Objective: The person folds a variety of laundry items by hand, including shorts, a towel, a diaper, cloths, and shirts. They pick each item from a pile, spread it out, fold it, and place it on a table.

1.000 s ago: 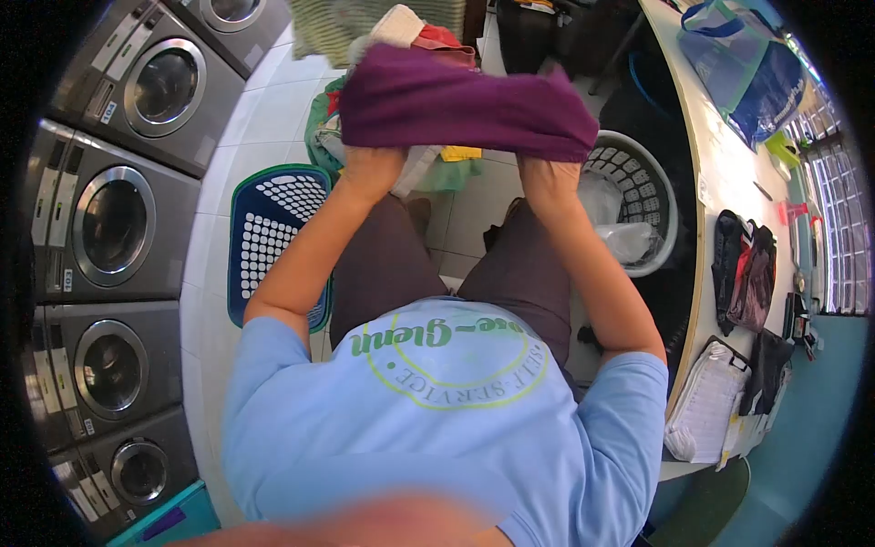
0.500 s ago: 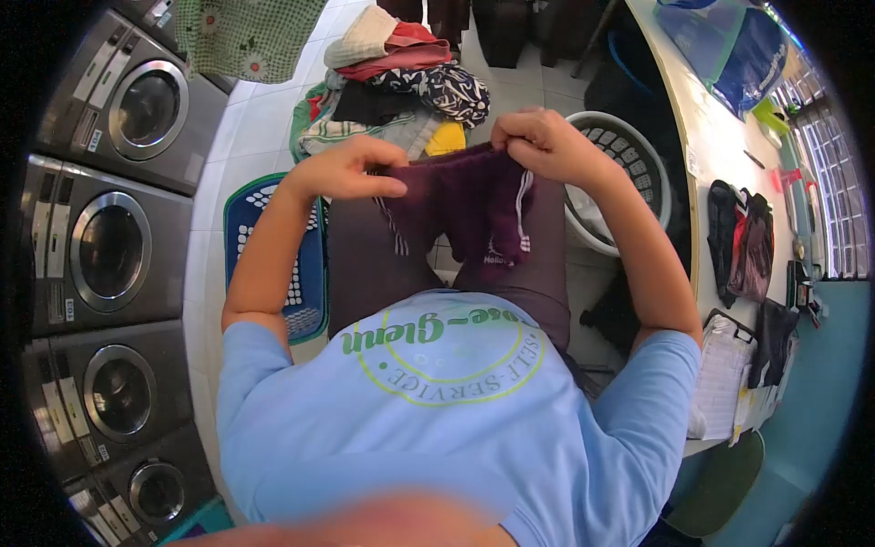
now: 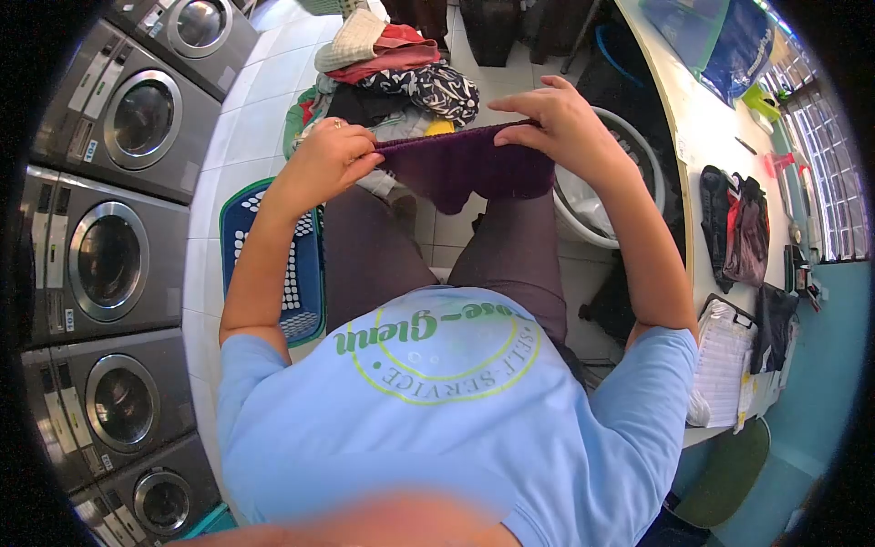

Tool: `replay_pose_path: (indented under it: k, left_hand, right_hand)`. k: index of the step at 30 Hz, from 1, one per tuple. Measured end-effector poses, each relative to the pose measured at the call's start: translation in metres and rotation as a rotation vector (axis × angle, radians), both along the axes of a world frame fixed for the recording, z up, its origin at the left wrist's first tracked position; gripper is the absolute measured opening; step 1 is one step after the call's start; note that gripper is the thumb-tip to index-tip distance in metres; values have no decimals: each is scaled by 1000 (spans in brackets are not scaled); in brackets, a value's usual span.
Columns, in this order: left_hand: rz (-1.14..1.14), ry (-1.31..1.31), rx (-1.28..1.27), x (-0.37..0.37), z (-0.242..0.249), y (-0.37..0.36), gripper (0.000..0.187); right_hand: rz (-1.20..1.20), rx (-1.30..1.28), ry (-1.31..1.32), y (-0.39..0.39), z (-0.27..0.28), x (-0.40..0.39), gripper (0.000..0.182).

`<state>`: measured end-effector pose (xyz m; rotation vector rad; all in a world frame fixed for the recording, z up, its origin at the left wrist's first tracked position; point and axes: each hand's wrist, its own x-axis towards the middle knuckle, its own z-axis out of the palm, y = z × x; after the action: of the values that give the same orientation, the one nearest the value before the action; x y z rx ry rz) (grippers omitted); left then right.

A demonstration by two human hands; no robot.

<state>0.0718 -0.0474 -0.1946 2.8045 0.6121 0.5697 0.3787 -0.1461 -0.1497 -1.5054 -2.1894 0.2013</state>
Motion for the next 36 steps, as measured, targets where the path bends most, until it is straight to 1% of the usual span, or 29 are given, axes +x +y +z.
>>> replay_pose_path:
  k: [1,4,5,7,8,9,10,11,12,14,16,17,20,22,24,26,28,29,30,31,32,33,35,36]
  left_hand:
    - [-8,16,44,1,-1,2,19]
    - [39,-167,37,6,0,5,17]
    - [32,-236,-66,8,1,5,15]
    - [15,-369,-278,12,1,5,13]
    - [62,-378,-431,14,0,5,13]
    - [106,-384,-585,15,-2,5,12]
    - [147,-385,-740,18,-5,7,12]
    - [147,-453,-764,21,-16,12,14]
    - [132,-558,-772,26,-25,17,19]
    - [175,-664,-917,33,-38,23,18]
    - [237,-708,-936,40,-44,20,17]
    - [275,-729,-944,42,-46,15,17]
    - [250,-702,-809,64,-30,-37,15]
    - [42,-639,-959,76,-35,-72,17]
    - [-131,-583,-868,81,-33,-93,22]
    - [-252,-445,-870,75,-33,-94,29]
    - [-321,-230,-962,56,-37,-82,35]
    - [-269,-200,-1125,48,-54,-79,36]
    - [-214,-133,-1063,40,-65,-74,36]
    - [-153,-65,-1003,31,-74,-68,36]
    - [-88,6,-945,20,-84,-63,36]
    - [-54,62,-841,8,-95,-58,37]
    - [10,186,-639,-14,-120,-51,39]
    - [56,179,-686,-23,-131,-48,40]
  right_hand:
    - [-24,30,-36,0,-4,-2,20]
    - [-40,47,-189,1,-12,-1,21]
    - [-37,38,-249,2,-13,1,22]
    - [69,133,-212,3,-11,1,21]
    - [121,180,-196,4,-10,1,21]
    - [89,-106,-10,7,-9,0,13]
    - [96,-228,203,9,-11,-2,10]
    - [97,-343,418,10,-19,-4,7]
    - [95,-449,636,11,-26,-5,5]
    - [238,-372,787,14,-37,-11,12]
    - [234,-312,409,13,-34,-13,21]
    - [205,-379,148,13,-31,-15,31]
    - [6,-471,367,20,-75,-26,36]
    - [-221,-898,861,10,-60,-45,52]
    - [-72,-731,818,6,-63,-43,52]
    - [-49,-650,879,6,-60,-17,55]
    - [-193,-526,743,-1,-22,13,55]
    - [-329,-404,472,-8,9,26,54]
    - [-302,-329,410,-3,12,63,53]
    - [-334,-215,460,0,12,102,54]
    - [-343,-208,399,8,17,163,55]
    - [-445,-100,327,-1,50,178,54]
    - [-495,-84,59,4,99,278,52]
    - [-530,4,-97,6,121,324,51]
